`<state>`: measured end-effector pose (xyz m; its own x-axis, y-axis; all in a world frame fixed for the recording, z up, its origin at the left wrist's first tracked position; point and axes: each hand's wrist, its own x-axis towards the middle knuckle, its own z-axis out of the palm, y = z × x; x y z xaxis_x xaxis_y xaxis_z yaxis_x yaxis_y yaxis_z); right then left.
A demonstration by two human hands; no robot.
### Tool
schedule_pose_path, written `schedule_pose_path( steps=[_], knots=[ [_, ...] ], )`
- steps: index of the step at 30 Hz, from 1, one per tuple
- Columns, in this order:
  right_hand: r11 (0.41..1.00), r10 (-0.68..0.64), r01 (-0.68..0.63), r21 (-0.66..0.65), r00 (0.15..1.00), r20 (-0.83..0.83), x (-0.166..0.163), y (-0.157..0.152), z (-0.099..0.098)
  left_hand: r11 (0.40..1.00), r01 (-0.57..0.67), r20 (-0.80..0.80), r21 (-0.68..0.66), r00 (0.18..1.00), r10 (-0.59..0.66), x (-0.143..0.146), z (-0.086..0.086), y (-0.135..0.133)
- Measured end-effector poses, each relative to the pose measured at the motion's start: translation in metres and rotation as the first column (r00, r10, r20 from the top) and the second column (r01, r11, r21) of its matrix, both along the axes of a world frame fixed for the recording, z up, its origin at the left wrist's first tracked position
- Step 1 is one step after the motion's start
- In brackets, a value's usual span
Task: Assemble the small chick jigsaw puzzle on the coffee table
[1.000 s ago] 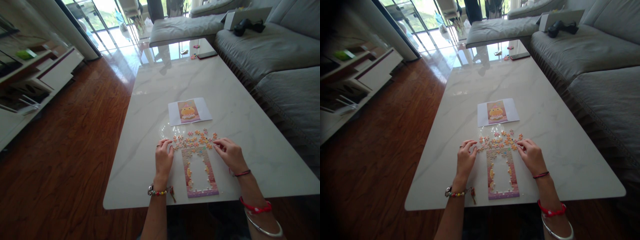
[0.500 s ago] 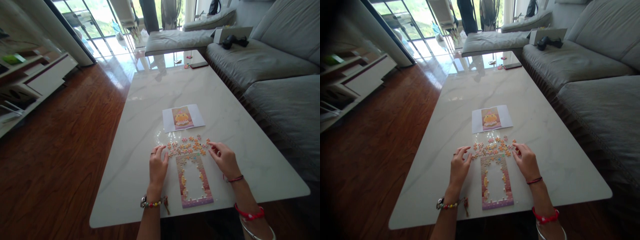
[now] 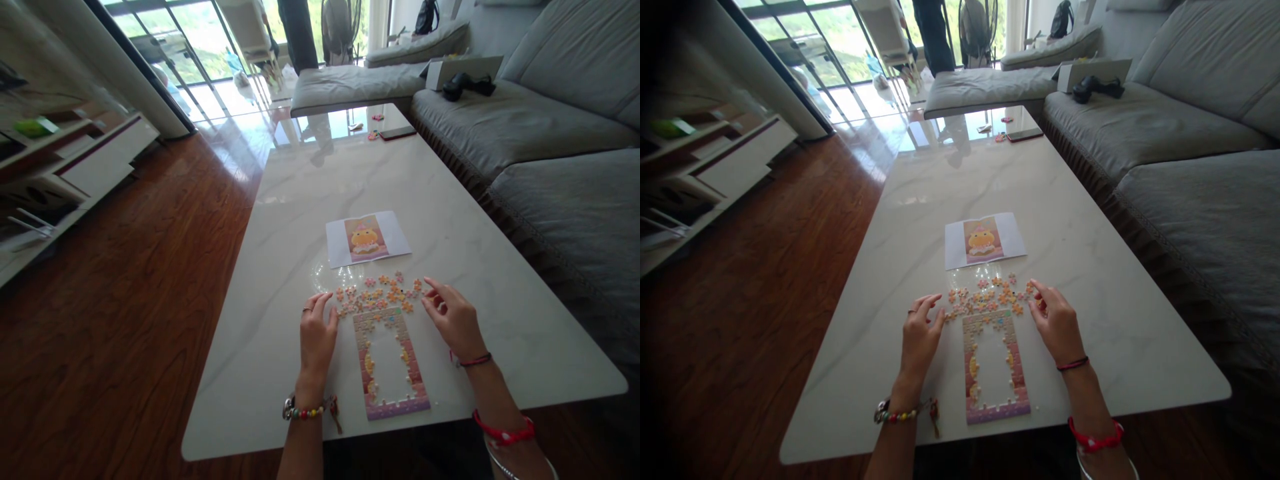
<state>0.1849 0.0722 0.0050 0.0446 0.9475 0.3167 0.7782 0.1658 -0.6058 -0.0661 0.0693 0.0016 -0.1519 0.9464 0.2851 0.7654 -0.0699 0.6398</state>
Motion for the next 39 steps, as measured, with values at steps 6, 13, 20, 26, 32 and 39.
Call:
schedule_pose_path(
  steps=[6,13,20,26,32,39],
  knots=[
    [1.000,-0.002,0.002,0.012,1.000,0.010,0.0010,-0.0001,0.0024,1.000,0.005,0.002,-0.022,1.000,-0.005,0.0006,0.0010,0.0002],
    [1.000,0.007,-0.007,0.001,0.997,0.071,0.0028,-0.0018,0.0066,0.995,0.006,0.006,-0.102,1.000,-0.005,0.0033,0.0046,-0.0016],
    [1.000,0.013,-0.013,0.005,0.996,0.091,0.0037,-0.0017,0.0059,0.993,-0.021,-0.002,-0.115,1.000,0.020,0.0033,0.0072,-0.0025],
    [1.000,0.011,-0.013,0.018,0.994,0.108,0.0044,-0.0019,0.0040,0.996,-0.012,-0.009,-0.090,1.000,0.011,0.0004,0.0061,-0.0023],
    [1.000,0.009,-0.011,0.014,0.994,0.107,0.0054,-0.0019,0.0035,0.995,-0.009,0.001,-0.101,1.000,0.009,-0.0004,0.0038,-0.0020],
    [1.000,0.015,-0.016,0.007,0.994,0.107,0.0071,-0.0016,0.0029,0.995,-0.012,0.015,-0.095,1.000,0.013,0.0009,0.0039,-0.0014]
  ],
)
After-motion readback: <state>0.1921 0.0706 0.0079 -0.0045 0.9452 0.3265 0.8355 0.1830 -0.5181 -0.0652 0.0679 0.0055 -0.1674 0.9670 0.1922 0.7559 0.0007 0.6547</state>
